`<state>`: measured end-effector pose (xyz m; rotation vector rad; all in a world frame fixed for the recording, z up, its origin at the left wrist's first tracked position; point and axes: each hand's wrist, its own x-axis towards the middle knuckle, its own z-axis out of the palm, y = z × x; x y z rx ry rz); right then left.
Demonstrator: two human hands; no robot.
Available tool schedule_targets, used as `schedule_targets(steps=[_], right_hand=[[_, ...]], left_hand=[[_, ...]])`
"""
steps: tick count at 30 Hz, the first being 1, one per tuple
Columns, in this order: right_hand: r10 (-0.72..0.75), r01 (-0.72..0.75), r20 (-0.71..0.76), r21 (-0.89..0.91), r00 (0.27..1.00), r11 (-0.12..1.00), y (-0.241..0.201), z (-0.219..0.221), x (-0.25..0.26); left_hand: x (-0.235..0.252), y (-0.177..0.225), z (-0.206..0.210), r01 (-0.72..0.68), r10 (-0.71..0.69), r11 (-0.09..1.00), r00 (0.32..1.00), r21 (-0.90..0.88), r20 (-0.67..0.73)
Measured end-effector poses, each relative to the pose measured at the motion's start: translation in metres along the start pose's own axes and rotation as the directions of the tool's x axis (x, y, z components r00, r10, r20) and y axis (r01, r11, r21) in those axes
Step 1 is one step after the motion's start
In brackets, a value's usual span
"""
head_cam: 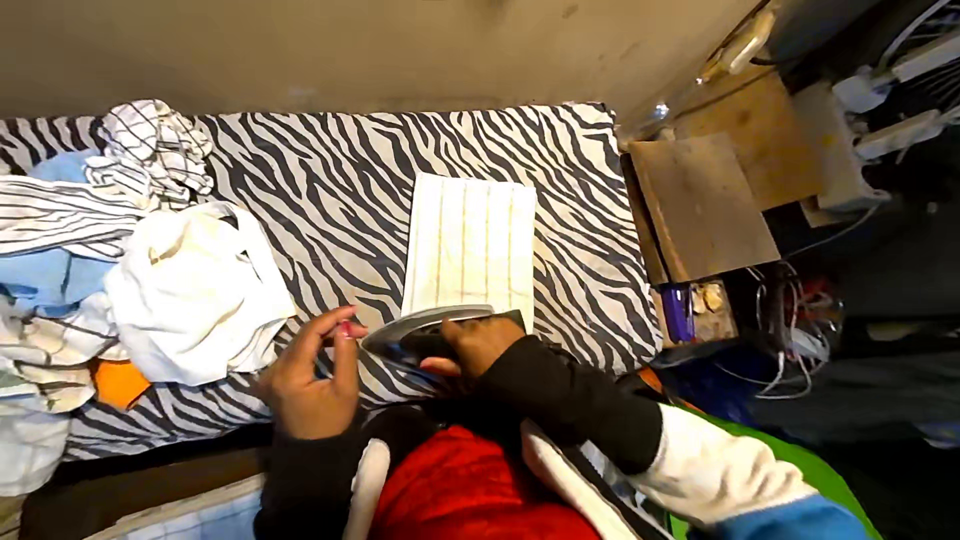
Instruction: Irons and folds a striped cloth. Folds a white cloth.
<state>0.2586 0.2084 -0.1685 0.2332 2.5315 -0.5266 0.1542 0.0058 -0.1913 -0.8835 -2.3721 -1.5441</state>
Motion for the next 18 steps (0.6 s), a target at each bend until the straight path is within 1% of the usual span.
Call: schedule_targets(steps=[1,3,5,6,7,8,9,11,12,13,15,16,17,18], right_hand=[[-0.016,0.015,-0.007,-0.002,1.000,1.000,0.000,0.005,-0.003],[0.001,-0.002,-0.107,-0.007,0.994,1.000,0.012,0.019,-0.018],[0.068,-0.072,-0.194,-0.013,0.979,0.997,0.020,0.023,-0.028],[0.090,-0.094,-0.207,-0.010,0.974,0.996,0.018,0.019,-0.026],[0.098,-0.101,-0.193,-0.005,0.976,0.995,0.012,0.012,-0.021],[0.106,-0.107,-0.145,0.005,0.984,0.994,0.006,0.001,-0.011],[0.115,-0.114,-0.118,0.020,0.986,0.993,0.001,-0.008,0.000],[0.161,-0.152,-0.170,0.063,0.972,0.986,0.009,-0.021,0.022],[0.203,-0.189,-0.213,0.086,0.956,0.978,0.019,-0.025,0.028],[0.258,-0.241,-0.256,0.097,0.931,0.966,0.031,-0.029,0.031],[0.325,-0.322,-0.372,0.072,0.869,0.944,0.053,-0.034,0.036],[0.326,-0.334,-0.398,0.051,0.857,0.941,0.057,-0.037,0.039],[0.311,-0.326,-0.409,0.035,0.858,0.945,0.056,-0.039,0.044],[0.286,-0.302,-0.421,0.029,0.861,0.953,0.053,-0.043,0.049]], left_hand=[[0.000,0.005,0.000,-0.043,0.043,0.999,0.999,0.001,-0.004],[0.000,0.005,-0.007,-0.093,0.093,0.996,0.996,-0.004,-0.012],[-0.001,0.000,-0.010,-0.092,0.093,0.995,0.995,0.035,-0.032],[-0.004,0.001,-0.005,-0.082,0.085,0.993,0.996,0.082,-0.039],[-0.009,0.006,0.003,-0.085,0.088,0.988,0.996,0.127,-0.016],[-0.016,0.013,0.014,-0.122,0.118,0.981,0.992,0.149,0.036],[-0.023,0.020,0.027,-0.186,0.175,0.974,0.980,0.131,0.096],[-0.035,0.023,0.050,-0.307,0.298,0.952,0.930,0.011,0.215],[-0.042,0.017,0.058,-0.325,0.323,0.945,0.900,-0.043,0.291],[-0.050,0.008,0.064,-0.328,0.322,0.943,0.868,-0.050,0.379],[-0.066,-0.020,0.075,-0.311,0.274,0.950,0.795,-0.024,0.542],[-0.076,-0.036,0.082,-0.320,0.269,0.947,0.770,-0.014,0.579],[-0.086,-0.049,0.087,-0.344,0.283,0.939,0.761,-0.008,0.584],[-0.093,-0.059,0.093,-0.377,0.309,0.926,0.768,0.006,0.561]])
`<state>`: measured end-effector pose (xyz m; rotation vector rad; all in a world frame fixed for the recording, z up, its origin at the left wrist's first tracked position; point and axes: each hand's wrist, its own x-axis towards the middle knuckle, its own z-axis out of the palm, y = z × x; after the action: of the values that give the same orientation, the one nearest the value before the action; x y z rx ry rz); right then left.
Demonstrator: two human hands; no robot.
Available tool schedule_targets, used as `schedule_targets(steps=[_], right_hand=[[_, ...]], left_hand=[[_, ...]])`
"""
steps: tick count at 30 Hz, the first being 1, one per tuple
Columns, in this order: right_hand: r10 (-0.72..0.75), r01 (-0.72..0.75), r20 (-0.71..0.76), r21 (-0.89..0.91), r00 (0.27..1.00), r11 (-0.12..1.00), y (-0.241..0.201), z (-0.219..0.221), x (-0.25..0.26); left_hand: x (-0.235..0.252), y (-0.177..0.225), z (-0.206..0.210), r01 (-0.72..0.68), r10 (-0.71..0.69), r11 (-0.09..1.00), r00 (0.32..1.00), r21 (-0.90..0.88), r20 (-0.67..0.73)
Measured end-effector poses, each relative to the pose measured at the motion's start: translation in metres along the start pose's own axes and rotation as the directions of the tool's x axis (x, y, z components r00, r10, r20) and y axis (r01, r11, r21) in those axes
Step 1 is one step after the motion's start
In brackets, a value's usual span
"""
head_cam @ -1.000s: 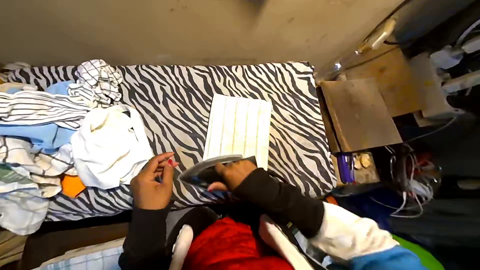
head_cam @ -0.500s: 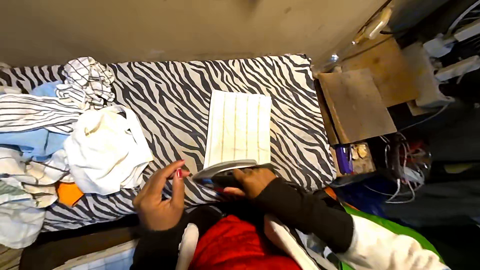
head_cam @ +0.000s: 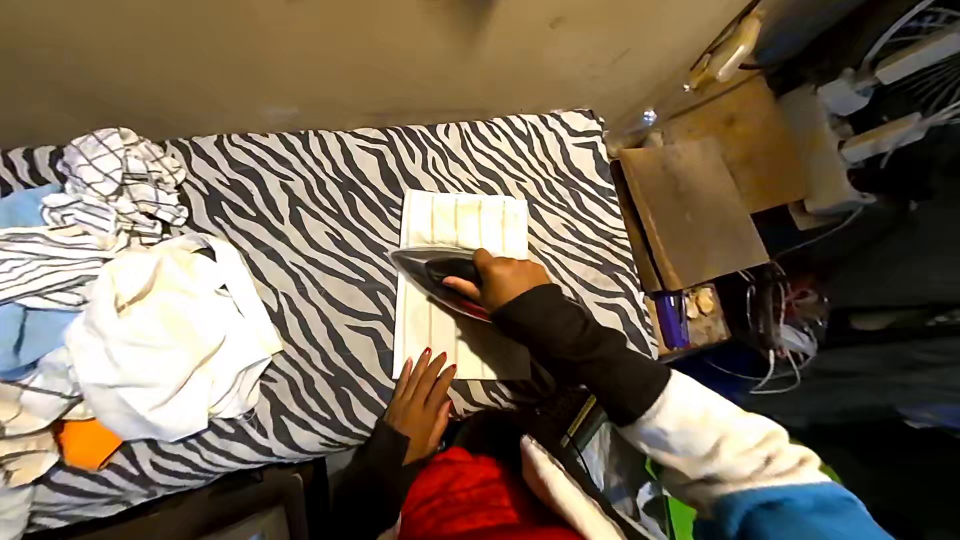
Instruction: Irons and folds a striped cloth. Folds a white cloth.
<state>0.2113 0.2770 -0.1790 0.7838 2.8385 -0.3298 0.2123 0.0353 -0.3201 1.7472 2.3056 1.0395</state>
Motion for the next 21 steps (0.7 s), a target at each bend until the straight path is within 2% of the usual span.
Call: schedule_targets(steps=[2,6,8,10,12,14,16,18,19,21], right_hand=[[-0.035,0.036,-0.035,0.024,0.999,0.999,-0.009,-0.007,0.019],[0.067,-0.070,0.126,0.025,0.990,0.997,-0.021,-0.037,0.081],[0.083,-0.085,0.104,0.008,0.991,0.996,-0.023,-0.042,0.102],[0.100,-0.100,0.063,0.002,0.993,0.995,-0.025,-0.042,0.112],[0.099,-0.101,0.058,0.023,0.993,0.995,-0.028,-0.041,0.113],[0.066,-0.077,0.100,0.112,0.993,0.991,-0.030,-0.036,0.094],[0.002,-0.029,0.150,0.176,0.989,0.984,-0.033,-0.019,0.048],[-0.027,-0.026,0.301,0.172,0.953,0.985,-0.040,-0.004,-0.012],[-0.014,-0.042,0.328,0.162,0.945,0.986,-0.042,0.003,-0.042],[0.088,-0.131,0.288,0.132,0.954,0.983,-0.033,0.011,-0.081]], left_hand=[[-0.003,-0.005,0.012,-0.023,0.029,0.998,0.995,0.066,-0.091],[-0.004,-0.004,0.018,-0.003,0.025,0.995,0.975,0.098,-0.221],[-0.002,-0.005,0.022,0.014,0.011,0.996,0.965,0.091,-0.262],[0.001,-0.004,0.026,0.034,-0.021,0.999,0.941,0.035,-0.338],[0.005,-0.002,0.023,0.053,-0.089,0.994,0.900,-0.096,-0.426],[0.004,-0.002,0.006,0.071,-0.156,0.977,0.882,-0.201,-0.445],[0.001,-0.004,-0.016,0.103,-0.197,0.971,0.858,-0.218,-0.474],[-0.003,-0.008,-0.036,0.126,-0.213,0.972,0.833,-0.200,-0.511],[-0.005,-0.012,-0.046,0.127,-0.206,0.975,0.831,-0.184,-0.517],[-0.005,-0.021,-0.061,0.111,-0.173,0.983,0.841,-0.149,-0.513]])
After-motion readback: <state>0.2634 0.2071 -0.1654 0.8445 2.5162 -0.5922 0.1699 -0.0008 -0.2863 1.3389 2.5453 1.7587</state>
